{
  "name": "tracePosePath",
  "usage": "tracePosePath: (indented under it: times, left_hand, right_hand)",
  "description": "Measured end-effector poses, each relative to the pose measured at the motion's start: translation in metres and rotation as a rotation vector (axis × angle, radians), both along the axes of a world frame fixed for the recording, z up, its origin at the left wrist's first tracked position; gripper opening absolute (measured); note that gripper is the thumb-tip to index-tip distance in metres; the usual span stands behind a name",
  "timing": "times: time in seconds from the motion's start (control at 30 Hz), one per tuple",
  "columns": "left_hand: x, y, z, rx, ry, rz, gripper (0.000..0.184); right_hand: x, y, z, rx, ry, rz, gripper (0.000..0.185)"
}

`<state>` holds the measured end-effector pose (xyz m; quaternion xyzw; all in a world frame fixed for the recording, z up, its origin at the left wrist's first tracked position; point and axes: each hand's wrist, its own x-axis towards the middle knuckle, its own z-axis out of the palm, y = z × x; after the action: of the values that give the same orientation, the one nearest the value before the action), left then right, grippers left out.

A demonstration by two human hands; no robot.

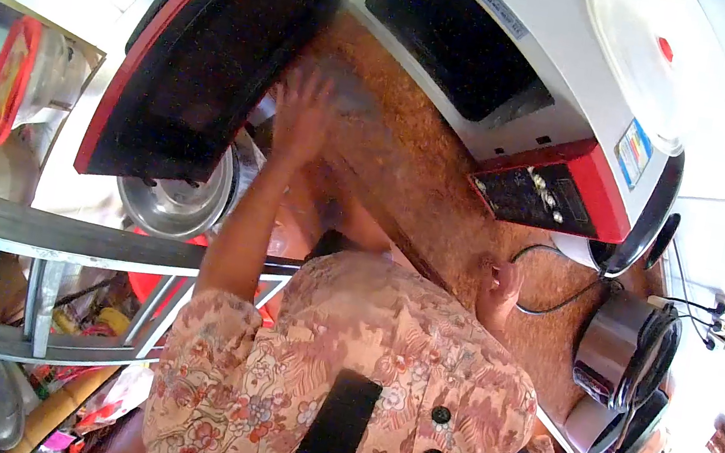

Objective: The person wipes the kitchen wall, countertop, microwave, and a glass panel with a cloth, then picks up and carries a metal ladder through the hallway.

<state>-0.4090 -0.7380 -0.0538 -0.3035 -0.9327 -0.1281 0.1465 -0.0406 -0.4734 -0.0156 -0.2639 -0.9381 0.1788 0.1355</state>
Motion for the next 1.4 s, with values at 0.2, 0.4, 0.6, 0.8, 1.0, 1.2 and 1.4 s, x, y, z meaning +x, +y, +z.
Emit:
tracePosePath:
  times: [0.2,0.4,0.6,0.8,1.0,1.2,1.4]
  left_hand:
    - [-0.03,0.0,-0.021,0.175,0.037,0.054,0.047]
    - [0.102,0.009,-0.034,0.391,-0.016,-0.128,0.045]
    - [0.228,0.031,-0.07,0.356,-0.221,-0.246,0.05]
    - [0.191,0.036,-0.05,0.66,-0.254,0.072,0.069]
    - [0.11,0.027,-0.019,0.704,-0.205,0.352,0.076]
    - [-0.005,-0.012,-0.069,0.768,-0.037,0.338,0.074]
    - [-0.054,-0.028,-0.104,0.683,-0.184,0.459,0.065]
  right_hand:
    - [0.003,-0.013,0.0,0.07,0.001,0.036,0.025]
    - [0.003,-0.009,0.004,0.068,0.007,0.119,0.028]
    - [-0.003,-0.006,0.009,0.154,0.011,0.247,0.025]
    - [-0.014,-0.012,0.018,0.181,-0.01,0.301,0.022]
    - [-0.022,-0.008,0.012,0.189,-0.032,0.239,0.017]
    - [-0.036,-0.009,0.004,0.231,-0.01,0.139,0.011]
    - [-0.043,0.002,-0.005,0.124,0.018,0.107,0.011]
